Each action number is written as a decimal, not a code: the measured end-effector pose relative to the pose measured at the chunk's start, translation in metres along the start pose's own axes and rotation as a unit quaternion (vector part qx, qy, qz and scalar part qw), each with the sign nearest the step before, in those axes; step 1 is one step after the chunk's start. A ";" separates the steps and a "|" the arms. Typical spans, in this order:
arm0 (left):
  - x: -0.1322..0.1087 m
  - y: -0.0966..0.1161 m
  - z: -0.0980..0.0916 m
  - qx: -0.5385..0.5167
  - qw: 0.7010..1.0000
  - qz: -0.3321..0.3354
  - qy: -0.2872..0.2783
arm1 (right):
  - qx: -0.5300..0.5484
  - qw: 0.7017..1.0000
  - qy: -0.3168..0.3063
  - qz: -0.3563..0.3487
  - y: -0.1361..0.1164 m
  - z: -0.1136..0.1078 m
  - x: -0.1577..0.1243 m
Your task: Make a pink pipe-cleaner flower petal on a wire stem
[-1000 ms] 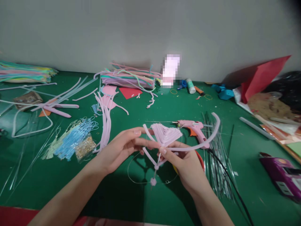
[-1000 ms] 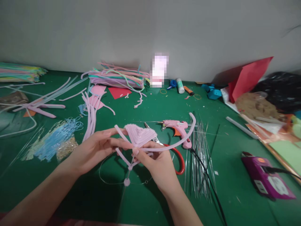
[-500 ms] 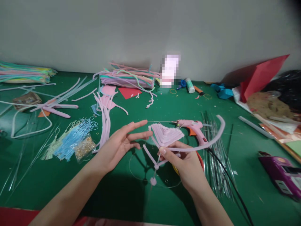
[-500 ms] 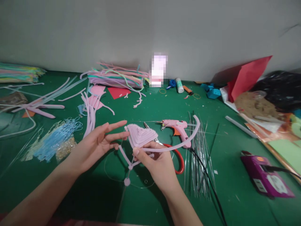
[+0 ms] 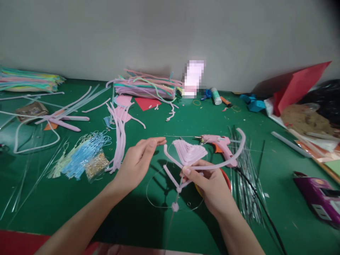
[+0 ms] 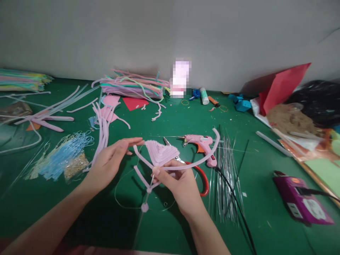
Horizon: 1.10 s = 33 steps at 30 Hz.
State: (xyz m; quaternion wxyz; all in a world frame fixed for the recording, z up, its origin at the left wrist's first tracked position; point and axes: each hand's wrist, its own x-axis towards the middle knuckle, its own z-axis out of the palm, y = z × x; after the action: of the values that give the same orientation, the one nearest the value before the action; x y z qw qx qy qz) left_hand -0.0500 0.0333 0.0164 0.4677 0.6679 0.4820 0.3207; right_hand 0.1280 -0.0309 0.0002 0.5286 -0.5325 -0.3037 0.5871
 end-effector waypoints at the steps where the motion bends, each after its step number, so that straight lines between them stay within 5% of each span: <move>1: 0.001 0.000 -0.001 -0.026 1.000 -0.007 -0.014 | 0.011 1.000 0.000 0.004 0.000 0.000 0.000; 5: 0.002 0.004 -0.003 -0.107 0.989 -0.041 -0.093 | 0.029 1.000 -0.005 0.009 0.002 -0.001 0.001; 11: 0.004 0.009 0.000 -0.081 0.995 -0.039 -0.045 | -0.002 0.999 -0.050 0.007 0.008 -0.003 0.004; 21: 0.008 0.005 0.001 -0.105 0.990 -0.065 -0.064 | -0.025 0.997 -0.072 0.004 0.009 -0.003 0.003; 29: 0.005 0.004 0.011 -0.185 0.977 -0.095 -0.037 | -0.032 0.998 -0.046 -0.016 0.011 -0.001 0.004; 33: 0.003 0.002 0.013 -0.168 0.970 -0.125 -0.121 | -0.065 0.996 -0.042 -0.045 0.012 -0.005 0.008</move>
State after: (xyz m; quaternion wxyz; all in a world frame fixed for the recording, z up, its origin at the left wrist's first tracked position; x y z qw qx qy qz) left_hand -0.0372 0.0318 0.0136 0.6647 0.5475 0.4410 0.2529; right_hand 0.1304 -0.0270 -0.0146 0.5056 -0.5264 -0.3871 0.5633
